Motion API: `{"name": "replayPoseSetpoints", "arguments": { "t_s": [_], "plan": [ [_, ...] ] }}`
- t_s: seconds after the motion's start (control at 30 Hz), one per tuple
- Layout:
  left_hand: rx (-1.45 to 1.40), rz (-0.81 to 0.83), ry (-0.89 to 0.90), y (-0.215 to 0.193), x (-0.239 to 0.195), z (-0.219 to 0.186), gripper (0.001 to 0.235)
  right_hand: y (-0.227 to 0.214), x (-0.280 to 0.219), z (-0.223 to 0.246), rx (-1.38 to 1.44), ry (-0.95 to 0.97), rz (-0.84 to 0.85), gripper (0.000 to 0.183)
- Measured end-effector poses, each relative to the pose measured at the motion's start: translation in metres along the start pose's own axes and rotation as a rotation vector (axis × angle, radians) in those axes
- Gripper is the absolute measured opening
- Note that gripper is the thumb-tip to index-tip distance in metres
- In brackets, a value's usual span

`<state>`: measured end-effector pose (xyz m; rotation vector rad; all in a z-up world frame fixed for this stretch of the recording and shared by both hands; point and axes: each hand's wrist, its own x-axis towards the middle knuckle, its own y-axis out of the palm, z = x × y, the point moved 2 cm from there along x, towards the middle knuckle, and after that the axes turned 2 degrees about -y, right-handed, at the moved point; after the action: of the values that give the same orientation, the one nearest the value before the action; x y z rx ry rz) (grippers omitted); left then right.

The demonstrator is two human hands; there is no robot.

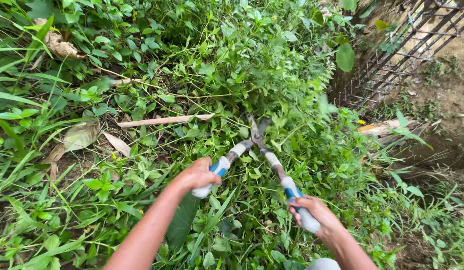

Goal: The person uses garden shears to cut and trim dense weeds and grass along a garden edge. The hands repeatedly snip vegetation near the ground, moving along the boundary and clearing patches of overgrown plants.

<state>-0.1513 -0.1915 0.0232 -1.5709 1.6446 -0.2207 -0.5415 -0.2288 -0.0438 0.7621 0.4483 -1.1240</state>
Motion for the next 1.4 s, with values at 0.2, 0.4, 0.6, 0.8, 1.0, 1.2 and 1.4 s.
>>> {"name": "replayPoseSetpoints", "arguments": {
  "t_s": [0.2,0.4,0.6,0.8,1.0,1.2,1.4],
  "plan": [
    [-0.147,0.013,-0.105,0.020,0.057,0.039,0.052,-0.008,0.035,0.010,-0.016,-0.041,0.015,0.015],
    [-0.370,0.058,-0.171,0.016,0.038,0.028,0.055,0.022,0.023,0.023,-0.009,-0.020,-0.002,0.017],
    [-0.357,-0.273,-0.218,0.111,0.056,-0.017,0.076,0.101,0.082,0.004,-0.018,-0.169,-0.136,0.013],
    [-0.256,-0.058,-0.198,0.051,0.024,0.009,0.062,0.060,0.037,-0.003,0.087,-0.094,0.063,0.012],
    [-0.127,0.112,-0.089,-0.023,-0.027,-0.018,0.050,-0.006,-0.049,0.017,-0.020,0.055,0.014,0.011],
    [0.098,0.197,-0.083,-0.032,-0.055,-0.041,0.050,-0.021,-0.092,0.007,-0.024,0.104,0.074,0.014],
    [0.229,0.174,-0.048,-0.027,-0.058,-0.084,0.060,-0.013,-0.111,0.001,0.181,0.132,0.068,0.014]
  ]
}}
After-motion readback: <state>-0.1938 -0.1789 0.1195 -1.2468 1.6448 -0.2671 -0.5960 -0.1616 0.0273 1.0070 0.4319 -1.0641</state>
